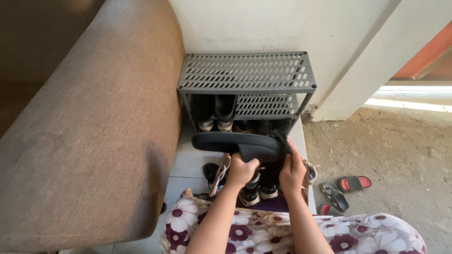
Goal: The person sits on the floor and wipes a black slip-on shoe with a dark cloth. They repeatedly rub the upper and sole surfaces, turn the shoe over, and continue wiping before placing it back on the shoe rack.
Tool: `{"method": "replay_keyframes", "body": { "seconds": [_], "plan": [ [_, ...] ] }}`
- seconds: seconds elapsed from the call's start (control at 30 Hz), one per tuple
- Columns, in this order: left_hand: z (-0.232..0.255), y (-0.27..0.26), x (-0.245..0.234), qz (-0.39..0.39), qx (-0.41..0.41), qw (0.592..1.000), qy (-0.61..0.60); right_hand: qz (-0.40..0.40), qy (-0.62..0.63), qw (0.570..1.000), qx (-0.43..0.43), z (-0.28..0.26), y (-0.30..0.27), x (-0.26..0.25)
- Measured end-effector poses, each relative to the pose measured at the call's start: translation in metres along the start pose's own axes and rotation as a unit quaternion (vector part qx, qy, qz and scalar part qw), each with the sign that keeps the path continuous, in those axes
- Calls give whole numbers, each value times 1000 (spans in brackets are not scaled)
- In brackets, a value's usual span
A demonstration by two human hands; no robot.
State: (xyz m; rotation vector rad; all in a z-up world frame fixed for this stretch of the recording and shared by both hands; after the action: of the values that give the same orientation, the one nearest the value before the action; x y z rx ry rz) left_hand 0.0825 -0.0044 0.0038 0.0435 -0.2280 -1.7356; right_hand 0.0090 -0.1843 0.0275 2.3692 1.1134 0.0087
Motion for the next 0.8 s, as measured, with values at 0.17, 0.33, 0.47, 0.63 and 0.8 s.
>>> {"method": "replay_keyframes", "body": {
  "seconds": [0.17, 0.33, 0.47, 0.63, 0.8],
  "plan": [
    [-32, 5, -11, 68, -124, 983, -121, 27, 125, 988, 88, 29, -3, 7],
    [-49, 12, -10, 80, -141, 938, -305, 49, 219, 964, 141, 36, -1, 11],
    [-76, 9, -11, 112, -207, 911, -338, 65, 293, 939, 167, 32, 1, 13],
    [-92, 2, 18, 24, -317, 789, -526, 76, 327, 925, 179, 17, -3, 23],
    [-64, 11, 24, 21, -268, 741, -615, 39, 228, 954, 189, 10, -25, 44]
  ]
}}
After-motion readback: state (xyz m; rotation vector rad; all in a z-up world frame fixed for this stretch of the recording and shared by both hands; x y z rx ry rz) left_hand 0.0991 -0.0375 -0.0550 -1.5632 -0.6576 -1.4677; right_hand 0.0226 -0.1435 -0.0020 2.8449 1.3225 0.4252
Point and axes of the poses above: each hand's wrist, its own y-axis towards the middle knuckle, its own x-axis out of the palm, z = x × y, the point moved 8 cm from there along y, towards the middle knuckle, and after that the axes turned 6 degrees about x, right-handed, at the moved point
